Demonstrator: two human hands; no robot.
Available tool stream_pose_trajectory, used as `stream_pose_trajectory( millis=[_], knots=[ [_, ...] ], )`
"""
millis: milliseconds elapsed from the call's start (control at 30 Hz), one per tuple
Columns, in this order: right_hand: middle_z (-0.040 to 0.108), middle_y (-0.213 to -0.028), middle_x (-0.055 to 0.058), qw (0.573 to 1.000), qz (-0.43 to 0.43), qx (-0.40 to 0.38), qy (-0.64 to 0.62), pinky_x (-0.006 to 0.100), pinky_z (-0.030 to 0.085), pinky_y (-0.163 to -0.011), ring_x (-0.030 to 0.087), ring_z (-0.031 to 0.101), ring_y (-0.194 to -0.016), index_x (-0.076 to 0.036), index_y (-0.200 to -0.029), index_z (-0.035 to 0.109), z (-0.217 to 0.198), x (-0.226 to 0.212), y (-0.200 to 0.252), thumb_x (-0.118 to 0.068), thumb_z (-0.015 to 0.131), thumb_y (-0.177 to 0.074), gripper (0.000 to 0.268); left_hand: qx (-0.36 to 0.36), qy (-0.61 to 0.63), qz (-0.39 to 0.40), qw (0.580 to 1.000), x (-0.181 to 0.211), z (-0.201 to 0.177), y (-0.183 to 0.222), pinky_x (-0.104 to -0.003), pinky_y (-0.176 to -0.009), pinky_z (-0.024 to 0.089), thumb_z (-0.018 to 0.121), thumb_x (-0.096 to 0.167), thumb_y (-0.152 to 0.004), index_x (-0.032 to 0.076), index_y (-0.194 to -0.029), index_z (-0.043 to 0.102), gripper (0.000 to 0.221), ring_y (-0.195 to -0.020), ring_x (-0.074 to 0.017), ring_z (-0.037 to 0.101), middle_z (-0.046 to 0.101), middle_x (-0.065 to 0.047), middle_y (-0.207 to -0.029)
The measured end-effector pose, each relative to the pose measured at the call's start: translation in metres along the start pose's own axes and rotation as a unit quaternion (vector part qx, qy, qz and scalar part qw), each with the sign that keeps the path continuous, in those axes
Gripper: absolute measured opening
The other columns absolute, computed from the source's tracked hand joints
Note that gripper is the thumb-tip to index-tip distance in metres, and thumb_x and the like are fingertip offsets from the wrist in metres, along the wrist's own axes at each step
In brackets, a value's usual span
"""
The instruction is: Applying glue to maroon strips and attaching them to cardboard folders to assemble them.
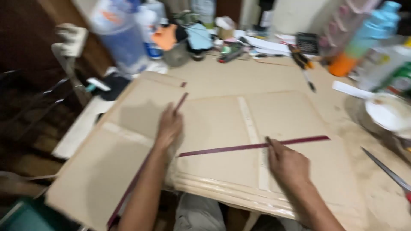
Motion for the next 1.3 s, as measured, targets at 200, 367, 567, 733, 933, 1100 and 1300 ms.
stream_pose_trajectory(
  millis=[200,367,567,733,933,1100,1300],
  knots=[
    [0.078,-0.111,0.004,0.996,0.055,-0.072,0.007,0.05,0.057,-0.09,0.035,0.073,-0.106,-0.043,-0.137,0.052,0.007,0.009,-0.002,-0.048,0.035,-0.1,0.041,0.046,0.077,-0.178,0.98,0.044,-0.026,-0.006,-0.035,-0.068,0.055,0.07,0.038,-0.075,0.004,-0.128,0.06,0.063,-0.088,-0.0208,0.069,0.07,-0.011,-0.111],
    [0.075,-0.126,-0.004,0.993,0.083,-0.078,0.021,0.048,0.056,-0.097,0.031,0.071,-0.117,-0.046,-0.138,0.053,0.011,0.013,-0.002,-0.049,0.033,-0.101,0.042,0.043,0.202,-0.251,0.946,0.048,-0.025,-0.002,-0.028,-0.076,0.053,0.078,0.023,-0.069,0.005,-0.136,0.061,0.072,-0.095,-0.0165,0.07,0.07,-0.004,-0.117],
    [0.077,-0.126,0.003,0.99,0.113,-0.085,0.012,0.049,0.054,-0.093,0.036,0.071,-0.115,-0.034,-0.127,0.063,0.002,0.008,0.007,-0.046,0.03,-0.104,0.043,-0.132,0.51,-0.135,0.839,0.006,0.013,-0.055,-0.025,-0.047,0.039,0.077,0.008,-0.086,0.021,-0.076,0.049,0.033,-0.052,-0.0095,0.051,0.049,0.002,-0.063],
    [0.078,-0.122,0.012,0.986,0.138,-0.091,0.012,0.048,0.051,-0.095,0.038,0.07,-0.116,-0.031,-0.129,0.064,-0.009,0.0,0.018,-0.044,0.03,-0.103,0.044,0.031,0.171,-0.178,0.968,0.06,0.006,-0.019,-0.043,-0.073,0.056,0.075,0.017,-0.074,0.014,-0.094,0.053,0.03,-0.081,-0.0289,0.051,0.051,-0.013,-0.09],
    [0.078,-0.116,0.019,0.985,0.144,-0.093,0.018,0.052,0.051,-0.094,0.043,0.07,-0.11,-0.026,-0.128,0.062,-0.003,0.014,0.022,-0.041,0.031,-0.103,0.042,-0.027,-0.07,-0.176,0.982,0.068,0.007,-0.007,-0.052,-0.104,0.048,0.055,0.022,-0.087,0.01,-0.143,0.045,0.059,-0.125,-0.046,0.054,0.046,-0.025,-0.14],
    [0.079,-0.112,0.021,0.987,0.138,-0.082,0.023,0.051,0.051,-0.092,0.044,0.071,-0.106,-0.022,-0.125,0.061,0.002,0.015,0.024,-0.039,0.029,-0.105,0.041,-0.061,0.111,-0.172,0.977,0.112,-0.014,0.001,-0.033,-0.1,0.051,0.059,0.021,-0.069,0.019,-0.132,0.061,0.063,-0.123,-0.0262,0.065,0.071,-0.005,-0.13],
    [0.078,-0.122,0.015,0.986,0.147,-0.079,-0.012,0.051,0.055,-0.093,0.04,0.07,-0.116,-0.038,-0.144,0.058,0.0,0.024,0.024,-0.049,0.03,-0.103,0.051,-0.052,0.282,-0.165,0.944,0.091,-0.028,-0.002,-0.03,-0.109,0.044,0.082,0.017,-0.074,-0.002,-0.156,0.037,0.095,-0.141,-0.0242,0.053,0.043,-0.012,-0.162]
  ],
)
Point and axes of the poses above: each hand's wrist, its own y-axis away from the middle knuckle, its own z-axis out of the palm, x = y × z, the point moved 4 cm from there along -y, towards the middle knuckle
